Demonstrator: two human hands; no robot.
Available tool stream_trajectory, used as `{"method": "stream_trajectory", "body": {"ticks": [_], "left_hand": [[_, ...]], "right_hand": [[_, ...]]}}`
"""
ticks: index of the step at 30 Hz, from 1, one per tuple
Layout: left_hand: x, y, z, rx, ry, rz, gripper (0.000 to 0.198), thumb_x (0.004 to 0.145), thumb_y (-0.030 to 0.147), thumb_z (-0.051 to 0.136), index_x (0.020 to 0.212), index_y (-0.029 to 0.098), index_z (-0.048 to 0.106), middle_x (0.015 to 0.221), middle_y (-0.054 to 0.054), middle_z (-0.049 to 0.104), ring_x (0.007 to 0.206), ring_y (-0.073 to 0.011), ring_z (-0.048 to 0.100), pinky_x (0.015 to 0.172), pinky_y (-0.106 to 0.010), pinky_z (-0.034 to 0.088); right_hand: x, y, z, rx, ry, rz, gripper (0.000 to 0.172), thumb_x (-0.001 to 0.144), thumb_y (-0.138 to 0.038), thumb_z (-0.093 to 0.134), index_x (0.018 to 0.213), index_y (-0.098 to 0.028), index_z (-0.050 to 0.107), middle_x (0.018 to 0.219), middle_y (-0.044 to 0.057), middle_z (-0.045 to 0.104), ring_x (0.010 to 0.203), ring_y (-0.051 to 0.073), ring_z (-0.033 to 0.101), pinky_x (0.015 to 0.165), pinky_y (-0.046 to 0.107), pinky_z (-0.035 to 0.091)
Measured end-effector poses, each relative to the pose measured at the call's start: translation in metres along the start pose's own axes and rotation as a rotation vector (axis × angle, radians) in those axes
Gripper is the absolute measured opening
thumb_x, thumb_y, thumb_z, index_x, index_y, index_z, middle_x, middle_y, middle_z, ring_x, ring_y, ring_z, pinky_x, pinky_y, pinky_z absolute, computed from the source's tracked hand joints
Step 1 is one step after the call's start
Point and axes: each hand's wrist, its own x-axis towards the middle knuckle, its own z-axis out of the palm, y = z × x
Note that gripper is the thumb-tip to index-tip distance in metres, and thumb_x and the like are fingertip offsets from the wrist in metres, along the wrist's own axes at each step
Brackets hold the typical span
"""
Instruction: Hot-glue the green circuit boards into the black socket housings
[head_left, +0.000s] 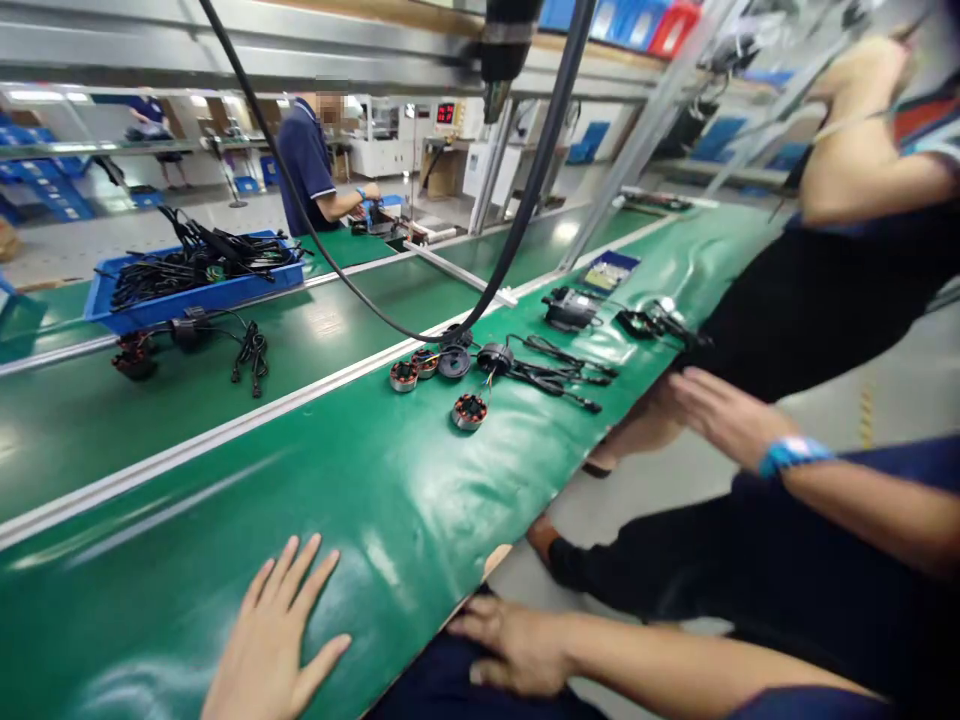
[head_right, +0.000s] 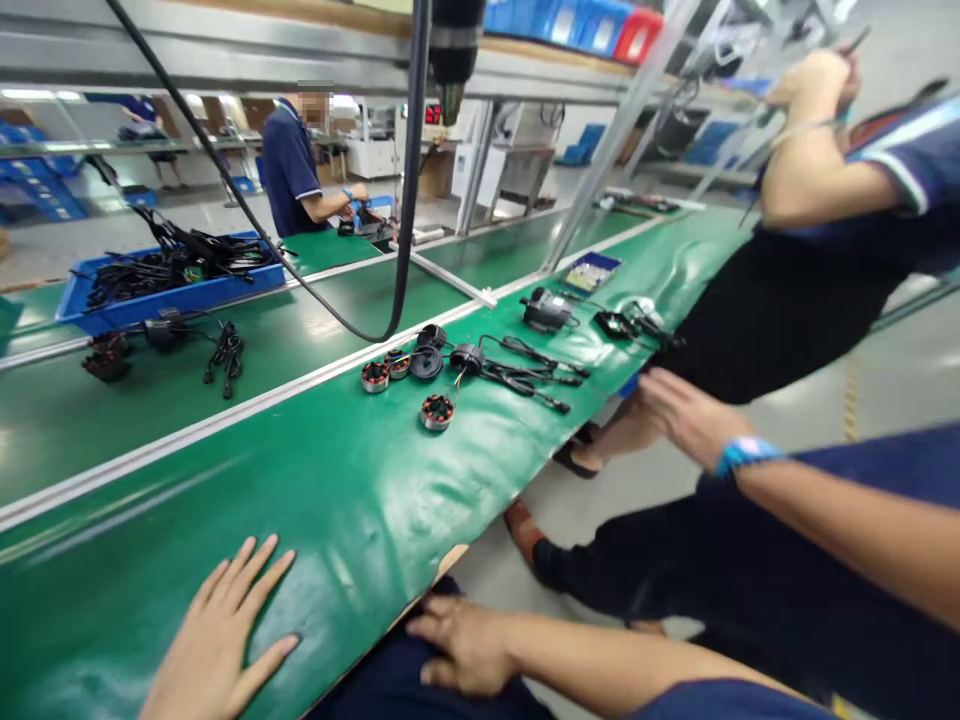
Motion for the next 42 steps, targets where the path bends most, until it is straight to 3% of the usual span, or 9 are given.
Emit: {"method": "stream_trajectory", "body": {"ticks": [4, 8, 11, 15, 19, 27, 30, 35, 42], "left_hand": [[-0.008, 0.004, 0.009, 0.026, 0.025, -0.053, 0.092, 0.084, 0.072, 0.059, 0.161, 0.033, 0.028, 0.158, -0.006, 0.046, 0.133, -0.0345, 0.059, 0.101, -0.051, 0.054], [-0.013, 0.012, 0.006, -0.001, -0.013, -0.136, 0.09, 0.084, 0.065, 0.063, 0.161, 0.037, 0.025, 0.158, -0.004, 0.047, 0.132, -0.0343, 0.061, 0.1, -0.05, 0.057], [-0.014, 0.021, -0.001, -0.016, -0.041, -0.231, 0.082, 0.086, 0.059, 0.063, 0.159, 0.039, 0.031, 0.159, -0.001, 0.046, 0.133, -0.0331, 0.06, 0.102, -0.047, 0.057], [-0.01, 0.04, -0.009, -0.014, -0.056, -0.366, 0.069, 0.09, 0.056, 0.06, 0.154, 0.037, 0.042, 0.16, -0.003, 0.046, 0.138, -0.0309, 0.056, 0.109, -0.045, 0.052], [-0.003, 0.055, -0.016, -0.026, -0.022, -0.441, 0.058, 0.094, 0.055, 0.054, 0.149, 0.034, 0.05, 0.159, -0.004, 0.047, 0.14, -0.0287, 0.053, 0.114, -0.045, 0.047], [-0.003, 0.051, -0.013, -0.093, -0.027, -0.475, 0.055, 0.094, 0.054, 0.055, 0.146, 0.035, 0.052, 0.155, -0.006, 0.052, 0.138, -0.031, 0.053, 0.112, -0.049, 0.048], [0.027, 0.036, -0.006, -0.145, -0.051, -0.491, 0.04, 0.095, 0.052, 0.056, 0.13, 0.033, 0.064, 0.136, -0.006, 0.066, 0.122, -0.0281, 0.064, 0.101, -0.043, 0.055], [0.13, -0.017, 0.01, -0.208, -0.06, -0.453, 0.04, 0.098, 0.053, 0.051, 0.123, 0.027, 0.067, 0.134, -0.01, 0.065, 0.126, -0.0274, 0.059, 0.11, -0.046, 0.045], [0.213, -0.163, 0.04, -0.104, 0.018, -0.852, 0.055, 0.099, 0.05, 0.049, 0.14, 0.014, 0.053, 0.155, -0.022, 0.044, 0.146, -0.0352, 0.038, 0.117, -0.053, 0.031]], "right_hand": [[-0.016, 0.014, -0.061, 0.228, -0.37, -0.429, 0.034, 0.095, -0.027, 0.056, 0.128, -0.027, 0.069, 0.111, 0.002, 0.077, 0.1, 0.014, 0.074, 0.084, 0.022, 0.056], [-0.004, 0.048, -0.125, 0.317, 0.196, -0.199, 0.026, 0.099, -0.042, 0.052, 0.1, -0.025, 0.071, 0.091, 0.001, 0.074, 0.083, 0.015, 0.07, 0.08, 0.025, 0.055], [0.01, 0.101, -0.155, 0.266, 0.515, -0.016, 0.032, 0.101, -0.045, 0.044, 0.093, -0.021, 0.064, 0.101, 0.01, 0.069, 0.096, 0.021, 0.066, 0.086, 0.036, 0.055], [0.031, 0.146, -0.169, 0.252, 0.539, -0.083, 0.037, 0.1, -0.047, 0.044, 0.121, -0.019, 0.057, 0.142, 0.019, 0.053, 0.131, 0.026, 0.055, 0.1, 0.042, 0.053], [0.043, 0.142, -0.169, 0.178, 0.346, -0.234, 0.053, 0.097, -0.046, 0.053, 0.142, -0.018, 0.051, 0.162, 0.018, 0.036, 0.149, 0.028, 0.038, 0.118, 0.049, 0.04], [0.042, 0.133, -0.18, 0.092, 0.271, -0.284, 0.031, 0.101, -0.04, 0.052, 0.115, -0.02, 0.071, 0.113, 0.01, 0.075, 0.108, 0.025, 0.068, 0.1, 0.044, 0.051], [0.054, 0.12, -0.183, 0.056, 0.261, -0.289, 0.032, 0.102, -0.039, 0.049, 0.111, -0.019, 0.072, 0.106, 0.01, 0.076, 0.098, 0.024, 0.069, 0.091, 0.041, 0.054], [0.109, 0.07, -0.152, -0.005, 0.023, -0.504, 0.029, 0.097, -0.04, 0.058, 0.117, -0.024, 0.072, 0.113, 0.005, 0.075, 0.107, 0.021, 0.066, 0.099, 0.035, 0.05], [0.165, 0.018, -0.109, -0.092, -0.108, -0.603, 0.047, 0.096, -0.05, 0.056, 0.139, -0.03, 0.056, 0.149, 0.006, 0.055, 0.135, 0.025, 0.05, 0.113, 0.045, 0.04]]}}
